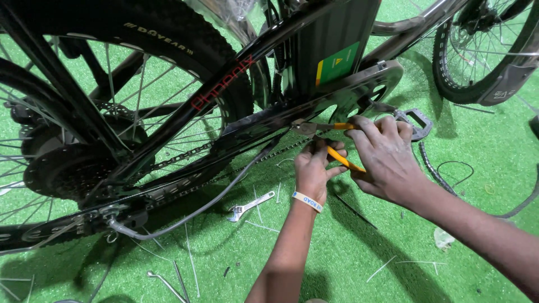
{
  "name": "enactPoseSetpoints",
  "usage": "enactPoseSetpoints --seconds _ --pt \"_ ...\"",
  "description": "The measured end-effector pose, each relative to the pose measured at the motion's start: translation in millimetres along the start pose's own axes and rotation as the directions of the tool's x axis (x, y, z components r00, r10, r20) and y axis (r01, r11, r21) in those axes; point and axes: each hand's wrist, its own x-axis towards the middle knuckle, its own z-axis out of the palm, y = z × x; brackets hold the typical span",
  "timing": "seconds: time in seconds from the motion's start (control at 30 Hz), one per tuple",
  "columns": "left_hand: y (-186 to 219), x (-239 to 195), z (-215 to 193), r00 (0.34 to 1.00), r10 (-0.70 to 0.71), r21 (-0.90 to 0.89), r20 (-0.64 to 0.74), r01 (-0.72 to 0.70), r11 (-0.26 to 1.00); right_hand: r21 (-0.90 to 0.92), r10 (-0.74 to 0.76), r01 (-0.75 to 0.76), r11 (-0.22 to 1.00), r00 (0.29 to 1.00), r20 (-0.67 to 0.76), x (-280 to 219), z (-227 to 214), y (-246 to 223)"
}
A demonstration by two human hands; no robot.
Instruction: The person works on the rear wheel and chain of an electric bicycle. They use a wrench to tighten the axle nuts and then use pliers to adjust and secure the chain near the rear cassette.
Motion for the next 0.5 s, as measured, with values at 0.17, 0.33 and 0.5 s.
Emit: enactPoseSetpoints --seconds 0.17,0.33,0.5 --pt "-18.1 7.9 5.4 0.999 0.016 0.005 -0.031 -0.015 1.000 0.012 -0.005 0.004 1.000 1.000 0.012 -6.0 8.7 6.7" --pt "-15.6 -14.6 12.8 0.997 -0.017 -0.003 -0.075 0.017 1.000 0.102 -0.035 0.030 0.994 0.999 0.042 -19.8 -4.1 -2.5" --pt "-56.6 -14.6 -12.9 0.996 -0.033 0.179 -0.086 0.048 0.983 0.242 0.102 -0.144 0.960 0.979 0.179 -59.3 10.3 -16.2"
